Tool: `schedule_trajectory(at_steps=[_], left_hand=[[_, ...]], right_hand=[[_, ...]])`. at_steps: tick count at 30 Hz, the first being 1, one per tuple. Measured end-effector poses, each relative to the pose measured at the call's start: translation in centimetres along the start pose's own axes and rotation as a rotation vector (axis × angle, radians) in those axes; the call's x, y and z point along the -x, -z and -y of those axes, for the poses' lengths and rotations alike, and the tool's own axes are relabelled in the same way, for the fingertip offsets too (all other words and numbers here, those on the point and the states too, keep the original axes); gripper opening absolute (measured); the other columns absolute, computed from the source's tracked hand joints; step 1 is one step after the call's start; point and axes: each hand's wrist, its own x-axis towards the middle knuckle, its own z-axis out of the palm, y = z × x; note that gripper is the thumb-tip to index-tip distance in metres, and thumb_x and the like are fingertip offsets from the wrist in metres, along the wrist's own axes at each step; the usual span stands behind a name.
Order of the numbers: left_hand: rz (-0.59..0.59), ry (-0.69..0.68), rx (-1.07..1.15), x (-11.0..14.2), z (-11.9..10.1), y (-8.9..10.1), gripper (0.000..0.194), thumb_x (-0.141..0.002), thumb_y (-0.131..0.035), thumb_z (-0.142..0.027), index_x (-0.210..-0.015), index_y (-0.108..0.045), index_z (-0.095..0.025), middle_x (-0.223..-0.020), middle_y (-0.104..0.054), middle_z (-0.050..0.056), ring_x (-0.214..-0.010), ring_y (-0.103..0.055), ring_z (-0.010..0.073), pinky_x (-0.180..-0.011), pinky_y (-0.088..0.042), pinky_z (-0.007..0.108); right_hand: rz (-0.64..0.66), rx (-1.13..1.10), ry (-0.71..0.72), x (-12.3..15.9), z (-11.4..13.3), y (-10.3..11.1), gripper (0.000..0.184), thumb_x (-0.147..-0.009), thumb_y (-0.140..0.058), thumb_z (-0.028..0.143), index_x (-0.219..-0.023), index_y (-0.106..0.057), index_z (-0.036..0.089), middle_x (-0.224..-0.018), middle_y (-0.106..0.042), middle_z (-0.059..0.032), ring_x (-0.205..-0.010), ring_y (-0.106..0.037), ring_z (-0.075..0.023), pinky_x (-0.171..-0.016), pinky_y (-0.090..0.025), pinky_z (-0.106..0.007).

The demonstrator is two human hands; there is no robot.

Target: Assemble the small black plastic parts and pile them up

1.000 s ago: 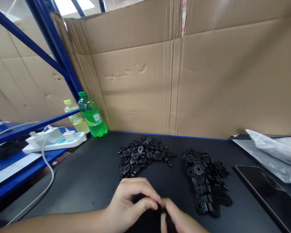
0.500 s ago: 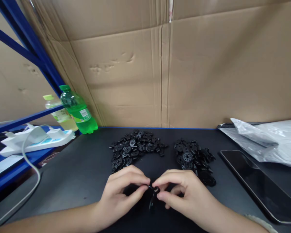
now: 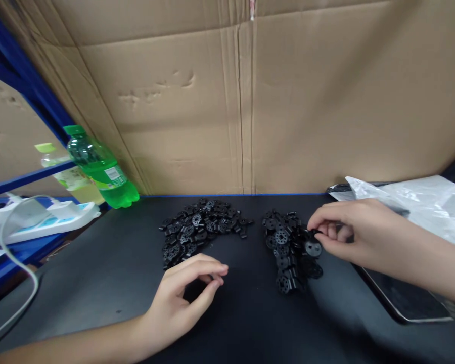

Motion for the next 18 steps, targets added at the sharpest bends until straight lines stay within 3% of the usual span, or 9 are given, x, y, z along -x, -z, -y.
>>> schedule_trajectory(at_steps=[3, 10, 14, 18], left_hand=[[0.005, -0.050, -0.003, 0.0, -0.1, -0.1, 0.027, -0.085, -0.058, 0.000, -0.104, -0.069, -0.015, -0.087, -0.071, 0.006, -0.073, -0.067, 0.0137, -0.066, -0.055, 0.022], [0.047, -0.099, -0.015, 0.0, -0.3, 0.0, 0.026, -0.086, -0.056, 0.000, -0.104, -0.069, -0.013, -0.086, -0.070, 0.008, -0.075, -0.066, 0.0140, -0.068, -0.055, 0.022], [0.170, -0.204, -0.178, 0.1, -0.5, 0.1, 0.027, -0.086, -0.054, -0.001, -0.108, -0.067, -0.012, -0.091, -0.072, 0.009, -0.082, -0.067, 0.0163, -0.076, -0.056, 0.025], [0.370, -0.267, -0.535, 0.4, -0.9, 0.2, 0.030, -0.089, -0.052, -0.007, -0.117, -0.063, -0.012, -0.110, -0.072, 0.011, -0.106, -0.062, 0.0265, -0.095, -0.053, 0.040]], right_hand=[[0.069, 0.038, 0.046, -0.5, -0.3, -0.6, 0.019, -0.076, -0.055, 0.024, -0.080, -0.073, 0.021, -0.057, -0.069, -0.0004, -0.047, -0.063, -0.0143, -0.048, -0.047, -0.027], [-0.004, 0.018, 0.116, -0.3, 0.2, -0.8, 0.020, -0.081, -0.054, 0.021, -0.085, -0.073, 0.021, -0.060, -0.071, -0.0006, -0.049, -0.065, -0.0136, -0.046, -0.048, -0.023], [-0.195, -0.050, 0.176, 0.3, 2.8, -1.4, 0.020, -0.085, -0.051, 0.023, -0.087, -0.071, 0.021, -0.063, -0.070, -0.0006, -0.047, -0.060, -0.0118, -0.045, -0.047, -0.022], [-0.156, -0.200, 0.257, 1.7, 6.6, -4.0, 0.018, -0.088, -0.053, 0.017, -0.092, -0.070, 0.023, -0.070, -0.070, 0.0008, -0.053, -0.062, -0.0107, -0.047, -0.049, -0.019]])
